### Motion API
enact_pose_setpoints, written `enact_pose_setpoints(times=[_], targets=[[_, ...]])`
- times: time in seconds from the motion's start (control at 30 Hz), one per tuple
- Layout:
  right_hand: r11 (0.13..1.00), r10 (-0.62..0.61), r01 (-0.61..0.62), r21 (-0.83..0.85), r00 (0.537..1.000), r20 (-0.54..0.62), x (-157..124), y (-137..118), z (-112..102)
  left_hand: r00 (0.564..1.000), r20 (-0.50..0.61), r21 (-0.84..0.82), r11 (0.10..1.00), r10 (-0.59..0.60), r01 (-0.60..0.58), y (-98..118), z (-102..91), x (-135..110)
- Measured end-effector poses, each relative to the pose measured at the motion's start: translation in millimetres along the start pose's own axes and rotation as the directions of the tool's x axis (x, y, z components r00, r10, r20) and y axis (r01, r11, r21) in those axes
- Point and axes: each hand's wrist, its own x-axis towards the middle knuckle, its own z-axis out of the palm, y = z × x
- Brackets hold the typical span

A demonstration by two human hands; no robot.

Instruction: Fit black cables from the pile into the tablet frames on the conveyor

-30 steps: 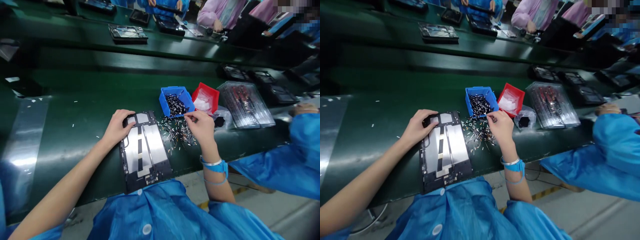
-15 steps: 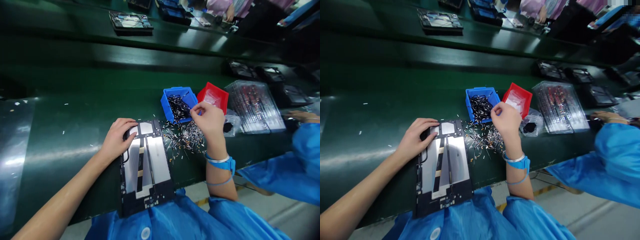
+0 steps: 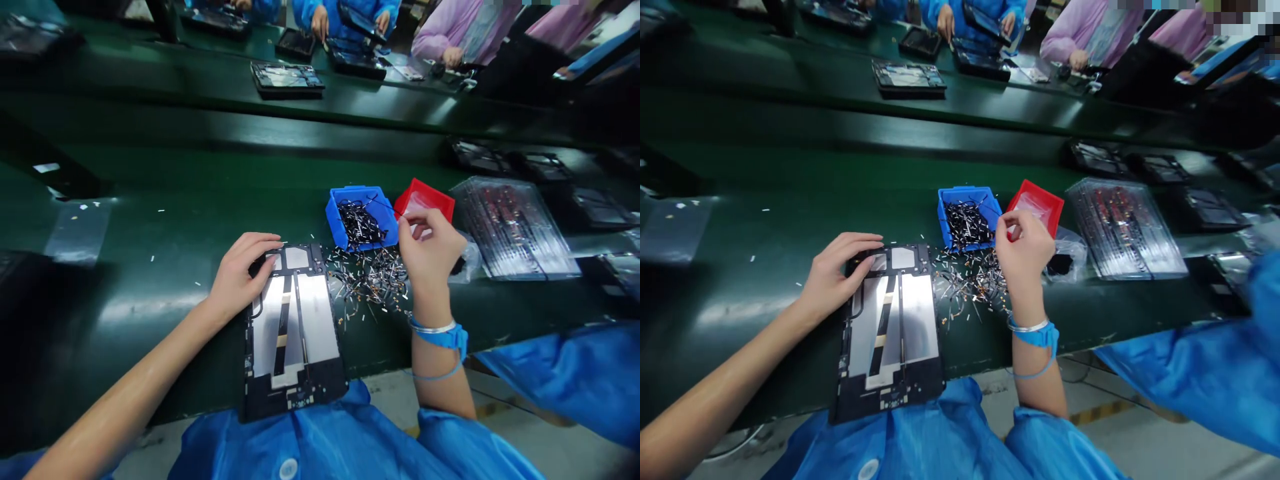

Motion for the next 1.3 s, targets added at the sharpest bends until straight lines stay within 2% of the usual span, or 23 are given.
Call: enact_pose_setpoints(times=[0.1, 0.17, 0.27, 0.33, 0.43, 0.5, 0.53, 0.6, 0.67, 0.77, 0.93, 1.0, 1.07, 1.2, 1.23, 1.3], targets=[[0.98, -0.158, 0.159, 0.121, 0.987, -0.012, -4.9, -10.7, -4.8, 1.0, 0.024, -0.084, 0.996, 0.009, -0.007, 12.4, 2.5, 6.3], [0.923, -0.318, 0.319, 0.216, 0.947, -0.04, -11.8, -24.7, -9.5, 0.998, 0.045, -0.206, 0.977, -0.052, 0.061, 22.4, 4.2, 14.5], [0.808, -0.502, 0.494, 0.322, 0.863, -0.064, -20.8, -45.8, -14.4, 0.972, 0.141, -0.453, 0.861, -0.186, 0.23, 35.4, 5.5, 29.2], [0.774, -0.55, 0.521, 0.36, 0.835, -0.027, -22.9, -55.0, -13.6, 0.938, 0.28, -0.551, 0.766, -0.205, 0.332, 39.5, 5.6, 36.1], [0.775, -0.555, 0.51, 0.373, 0.832, 0.014, -23.0, -61.6, -7.3, 0.853, 0.493, -0.588, 0.657, -0.173, 0.473, 39.1, 6.6, 38.3], [0.808, -0.511, 0.487, 0.331, 0.86, -0.019, -25.0, -64.8, -3.5, 0.815, 0.554, -0.602, 0.595, -0.169, 0.532, 37.5, 9.0, 36.1], [0.834, -0.477, 0.469, 0.291, 0.878, -0.047, -27.0, -66.8, -2.5, 0.812, 0.555, -0.609, 0.577, -0.18, 0.544, 37.1, 10.6, 34.7], [0.874, -0.431, 0.441, 0.206, 0.898, -0.094, -32.5, -71.6, -2.4, 0.827, 0.519, -0.621, 0.568, -0.218, 0.54, 37.6, 14.3, 32.5], [0.87, -0.451, 0.465, 0.165, 0.885, -0.113, -38.3, -76.2, -3.3, 0.846, 0.471, -0.638, 0.566, -0.25, 0.522, 40.0, 17.9, 31.1], [0.839, -0.499, 0.507, 0.199, 0.862, -0.092, -44.1, -79.8, -2.5, 0.859, 0.435, -0.649, 0.567, -0.269, 0.507, 44.8, 21.4, 29.3], [0.842, -0.483, 0.455, 0.288, 0.875, 0.031, -46.3, -76.5, 2.7, 0.9, 0.346, -0.547, 0.721, -0.267, 0.424, 47.8, 23.5, 25.1], [0.841, -0.487, 0.457, 0.289, 0.872, 0.041, -44.2, -71.3, 3.3, 0.908, 0.338, -0.53, 0.748, -0.246, 0.4, 46.7, 24.8, 23.9], [0.861, -0.467, 0.451, 0.236, 0.884, 0.015, -40.2, -63.5, 2.9, 0.888, 0.383, -0.563, 0.698, -0.254, 0.442, 45.5, 26.5, 23.2], [0.936, -0.333, 0.342, 0.078, 0.936, -0.111, -32.8, -51.0, 0.8, 0.806, 0.504, -0.642, 0.49, -0.31, 0.59, 44.1, 29.4, 23.5], [0.938, -0.328, 0.338, 0.079, 0.937, -0.122, -32.7, -51.2, 0.5, 0.796, 0.513, -0.655, 0.453, -0.321, 0.605, 44.1, 29.8, 23.7], [0.904, -0.392, 0.404, 0.142, 0.914, -0.105, -35.4, -56.2, 0.6, 0.798, 0.507, -0.684, 0.412, -0.325, 0.602, 44.2, 30.5, 23.9]])
